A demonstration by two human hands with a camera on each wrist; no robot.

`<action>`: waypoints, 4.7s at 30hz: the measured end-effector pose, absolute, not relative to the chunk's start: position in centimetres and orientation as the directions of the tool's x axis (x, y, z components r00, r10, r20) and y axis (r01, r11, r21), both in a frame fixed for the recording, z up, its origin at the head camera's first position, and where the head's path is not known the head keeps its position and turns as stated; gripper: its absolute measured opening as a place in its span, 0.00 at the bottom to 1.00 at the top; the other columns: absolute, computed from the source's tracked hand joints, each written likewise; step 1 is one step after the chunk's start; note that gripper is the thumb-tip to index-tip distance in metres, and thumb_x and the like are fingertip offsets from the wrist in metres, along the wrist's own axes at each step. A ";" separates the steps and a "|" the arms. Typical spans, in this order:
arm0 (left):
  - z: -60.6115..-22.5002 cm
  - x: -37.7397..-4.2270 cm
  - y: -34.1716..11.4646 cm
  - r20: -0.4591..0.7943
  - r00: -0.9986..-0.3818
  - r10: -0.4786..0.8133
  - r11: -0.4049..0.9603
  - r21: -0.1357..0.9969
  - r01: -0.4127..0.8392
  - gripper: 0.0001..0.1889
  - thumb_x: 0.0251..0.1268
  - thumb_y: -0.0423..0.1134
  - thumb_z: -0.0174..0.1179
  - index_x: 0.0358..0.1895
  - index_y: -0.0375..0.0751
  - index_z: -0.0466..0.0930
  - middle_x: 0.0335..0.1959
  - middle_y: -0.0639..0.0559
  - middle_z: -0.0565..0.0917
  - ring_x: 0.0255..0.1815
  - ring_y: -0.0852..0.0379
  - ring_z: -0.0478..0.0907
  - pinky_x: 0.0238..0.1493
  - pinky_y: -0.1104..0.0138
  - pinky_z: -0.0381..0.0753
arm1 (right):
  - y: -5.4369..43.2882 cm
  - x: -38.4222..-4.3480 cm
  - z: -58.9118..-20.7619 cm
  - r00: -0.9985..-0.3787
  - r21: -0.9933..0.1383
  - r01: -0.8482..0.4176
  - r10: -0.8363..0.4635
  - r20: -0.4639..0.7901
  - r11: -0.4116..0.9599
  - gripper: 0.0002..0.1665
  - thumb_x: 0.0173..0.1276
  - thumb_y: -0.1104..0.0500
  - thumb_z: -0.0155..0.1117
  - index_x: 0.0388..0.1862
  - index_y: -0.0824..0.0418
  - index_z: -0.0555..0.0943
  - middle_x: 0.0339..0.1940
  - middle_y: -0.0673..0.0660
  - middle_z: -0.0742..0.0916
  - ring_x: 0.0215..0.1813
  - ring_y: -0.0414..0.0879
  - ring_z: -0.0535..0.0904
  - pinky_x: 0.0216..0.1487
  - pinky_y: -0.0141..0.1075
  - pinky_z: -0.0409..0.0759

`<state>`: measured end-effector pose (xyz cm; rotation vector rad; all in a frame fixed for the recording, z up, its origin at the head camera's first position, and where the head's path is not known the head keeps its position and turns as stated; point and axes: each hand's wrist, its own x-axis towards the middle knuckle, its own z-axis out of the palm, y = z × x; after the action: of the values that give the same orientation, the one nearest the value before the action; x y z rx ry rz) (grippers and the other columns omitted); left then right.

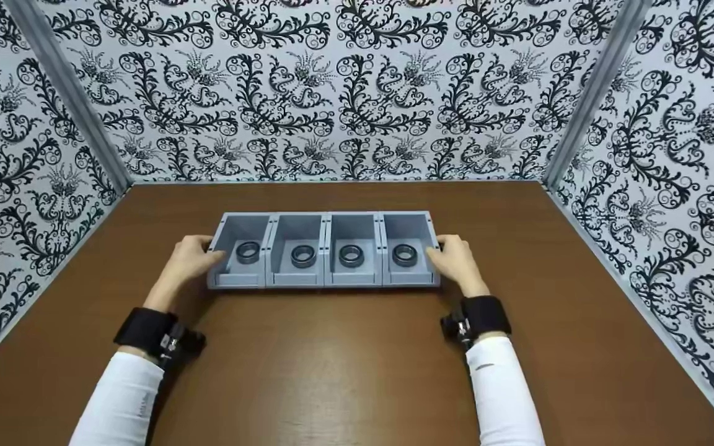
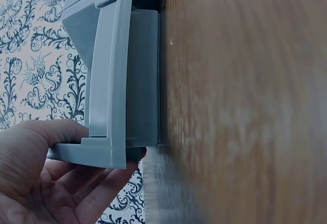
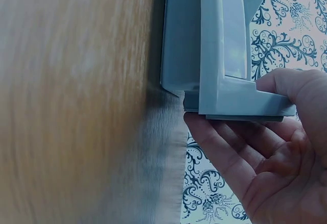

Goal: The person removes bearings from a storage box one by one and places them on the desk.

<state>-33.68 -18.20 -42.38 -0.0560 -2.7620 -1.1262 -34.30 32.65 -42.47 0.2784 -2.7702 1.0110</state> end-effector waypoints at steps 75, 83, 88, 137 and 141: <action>-43.0 -33.6 -18.7 0.175 -0.984 -0.045 0.715 0.693 0.091 0.20 0.65 0.33 0.61 0.58 0.26 0.84 0.50 0.32 0.87 0.39 0.42 0.79 0.46 0.47 0.79 | 26.7 -35.2 -37.3 -0.943 -0.388 -0.314 -0.332 0.021 0.867 0.31 0.64 0.62 0.73 0.63 0.77 0.79 0.59 0.75 0.85 0.58 0.70 0.82 0.61 0.62 0.76; -42.8 -33.7 -18.5 0.180 -0.983 -0.041 0.713 0.694 0.097 0.21 0.65 0.33 0.62 0.58 0.26 0.85 0.49 0.32 0.88 0.39 0.43 0.79 0.47 0.48 0.79 | 26.3 -36.1 -38.3 -0.929 -0.341 -0.348 -0.370 0.002 0.873 0.32 0.59 0.64 0.72 0.61 0.79 0.80 0.61 0.76 0.83 0.66 0.76 0.74 0.68 0.69 0.68; -42.7 -33.8 -18.4 0.177 -0.983 -0.044 0.712 0.696 0.093 0.21 0.64 0.34 0.62 0.59 0.26 0.84 0.50 0.32 0.87 0.41 0.41 0.80 0.48 0.46 0.80 | 26.2 -36.2 -38.8 -0.918 -0.308 -0.381 -0.397 0.012 0.872 0.30 0.55 0.67 0.70 0.57 0.80 0.80 0.56 0.77 0.85 0.61 0.73 0.79 0.64 0.61 0.75; -42.6 -33.9 -18.4 0.148 -0.988 -0.048 0.716 0.695 0.069 0.23 0.67 0.34 0.61 0.62 0.24 0.81 0.56 0.30 0.85 0.46 0.38 0.83 0.52 0.46 0.80 | 25.5 -37.3 -40.6 -0.943 -0.284 -0.314 -0.333 -0.019 0.906 0.29 0.56 0.69 0.67 0.58 0.79 0.80 0.53 0.77 0.86 0.52 0.70 0.84 0.56 0.60 0.81; -42.7 -33.9 -18.4 0.159 -0.986 -0.053 0.721 0.690 0.072 0.21 0.66 0.34 0.61 0.60 0.25 0.83 0.53 0.31 0.86 0.47 0.37 0.82 0.52 0.44 0.79 | 25.9 -37.8 -40.9 -0.936 -0.285 -0.339 -0.351 0.009 0.897 0.28 0.55 0.66 0.69 0.55 0.77 0.82 0.48 0.75 0.88 0.47 0.69 0.86 0.50 0.59 0.83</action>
<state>-33.91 -18.36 -42.73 -0.0151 -2.7565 -1.1155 -37.76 25.91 -40.91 0.5644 -3.1007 0.4542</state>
